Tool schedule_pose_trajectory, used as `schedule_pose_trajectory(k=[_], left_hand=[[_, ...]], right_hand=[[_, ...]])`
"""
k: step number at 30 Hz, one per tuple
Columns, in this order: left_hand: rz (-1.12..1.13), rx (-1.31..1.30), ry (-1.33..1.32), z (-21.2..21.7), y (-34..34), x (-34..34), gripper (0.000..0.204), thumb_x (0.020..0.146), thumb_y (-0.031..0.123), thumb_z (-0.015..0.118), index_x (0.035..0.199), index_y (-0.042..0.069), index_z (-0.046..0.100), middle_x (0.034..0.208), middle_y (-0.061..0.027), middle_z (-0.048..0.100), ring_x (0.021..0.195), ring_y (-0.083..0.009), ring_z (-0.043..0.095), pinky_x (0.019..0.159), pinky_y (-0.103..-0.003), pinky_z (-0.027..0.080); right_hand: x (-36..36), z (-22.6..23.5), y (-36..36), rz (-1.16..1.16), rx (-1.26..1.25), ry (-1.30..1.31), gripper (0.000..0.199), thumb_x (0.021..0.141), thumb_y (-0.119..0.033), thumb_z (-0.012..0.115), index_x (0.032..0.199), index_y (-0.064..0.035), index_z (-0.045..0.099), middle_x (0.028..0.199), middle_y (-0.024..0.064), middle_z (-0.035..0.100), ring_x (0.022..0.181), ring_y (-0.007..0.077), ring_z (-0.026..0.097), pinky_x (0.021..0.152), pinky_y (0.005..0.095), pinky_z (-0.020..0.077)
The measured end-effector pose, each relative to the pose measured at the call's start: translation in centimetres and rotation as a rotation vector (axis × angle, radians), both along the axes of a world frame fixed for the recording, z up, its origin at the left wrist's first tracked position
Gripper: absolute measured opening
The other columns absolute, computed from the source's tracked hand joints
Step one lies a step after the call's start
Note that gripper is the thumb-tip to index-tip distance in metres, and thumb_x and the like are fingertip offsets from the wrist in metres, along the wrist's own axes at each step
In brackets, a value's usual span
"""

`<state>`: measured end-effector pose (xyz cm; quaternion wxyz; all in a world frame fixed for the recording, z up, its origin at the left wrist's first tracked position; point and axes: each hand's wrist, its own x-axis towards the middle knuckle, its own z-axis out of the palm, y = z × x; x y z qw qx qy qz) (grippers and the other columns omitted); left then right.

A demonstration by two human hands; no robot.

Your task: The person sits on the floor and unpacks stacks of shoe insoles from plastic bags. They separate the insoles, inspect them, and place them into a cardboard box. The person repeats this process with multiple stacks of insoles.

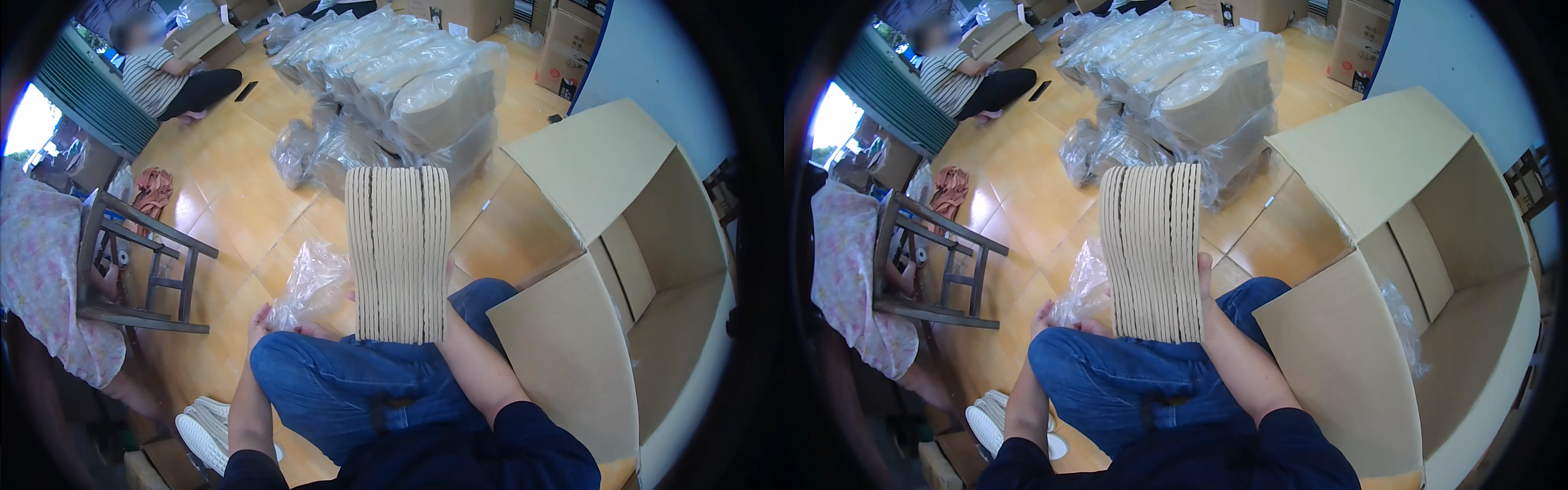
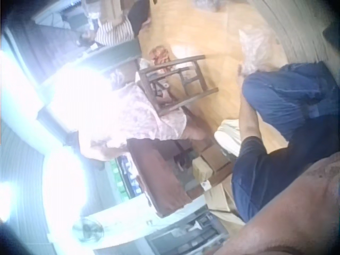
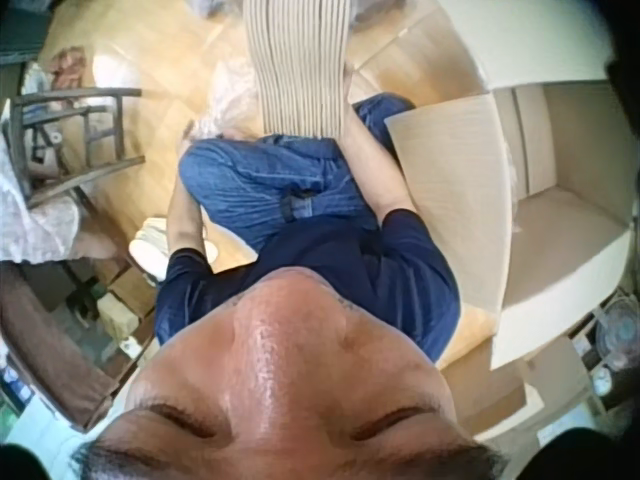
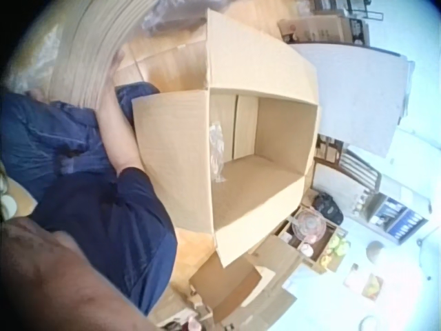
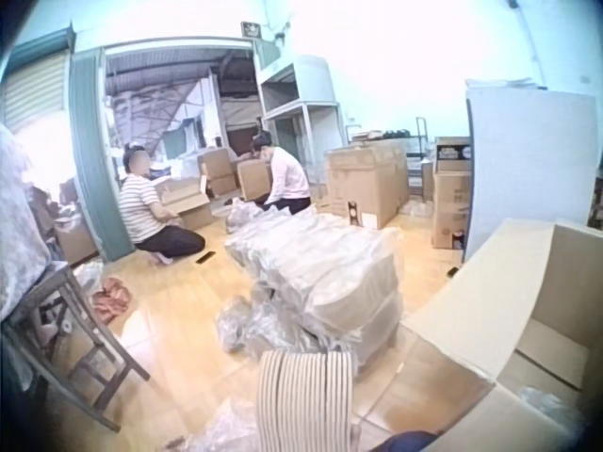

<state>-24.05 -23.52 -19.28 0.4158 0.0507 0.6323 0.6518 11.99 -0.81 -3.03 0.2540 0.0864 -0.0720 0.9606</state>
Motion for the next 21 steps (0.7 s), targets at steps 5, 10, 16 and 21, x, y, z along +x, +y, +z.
schedule_pose_trajectory(k=[5, 10, 16, 21], left_hand=[[-0.393, -0.228, 0.475, 4.1, 2.2, -1.1, 0.043, 0.089, 0.014, 0.053, 0.131, 0.001, 0.049, 0.116, -0.0162, 0.062, 0.101, -0.0305, 0.064, 0.093, -0.042, 0.050], [-0.884, -0.663, 1.426, 7.7, 5.6, -2.8, 0.047, 0.087, 0.016, 0.057, 0.134, 0.010, 0.052, 0.123, -0.0128, 0.062, 0.109, -0.0301, 0.061, 0.088, -0.041, 0.051], [-1.225, -0.875, 0.306, 8.1, 10.1, -0.1, 0.054, 0.099, 0.046, 0.042, 0.145, 0.018, 0.039, 0.135, -0.0128, 0.055, 0.117, -0.0271, 0.058, 0.092, -0.047, 0.051], [-1.629, -1.130, -0.063, 5.4, 12.7, 0.9, 0.058, 0.098, 0.056, 0.032, 0.139, 0.018, 0.048, 0.130, -0.0132, 0.058, 0.113, -0.0253, 0.060, 0.089, -0.045, 0.051]], right_hand=[[-0.6, 1.1, 0.6, -0.074, -0.070, -0.004, 0.106, 0.066, -0.073, 0.068, 0.137, 0.0008, 0.042, 0.125, 0.0225, 0.052, 0.111, 0.0364, 0.055, 0.102, 0.0523, 0.0433], [-0.7, 1.3, 1.5, -0.071, -0.080, 0.027, 0.105, 0.068, -0.073, 0.066, 0.139, -0.0002, 0.040, 0.126, 0.0211, 0.050, 0.113, 0.0356, 0.052, 0.105, 0.0550, 0.0394], [-0.5, 1.1, 1.7, -0.100, -0.193, 0.071, 0.101, 0.072, -0.071, 0.065, 0.142, -0.0028, 0.037, 0.131, 0.0198, 0.046, 0.118, 0.0359, 0.049, 0.107, 0.0583, 0.0358], [0.1, 1.8, 2.5, -0.158, -0.175, 0.101, 0.100, 0.073, -0.066, 0.068, 0.141, -0.0010, 0.034, 0.131, 0.0196, 0.043, 0.118, 0.0339, 0.046, 0.110, 0.0568, 0.0347]])
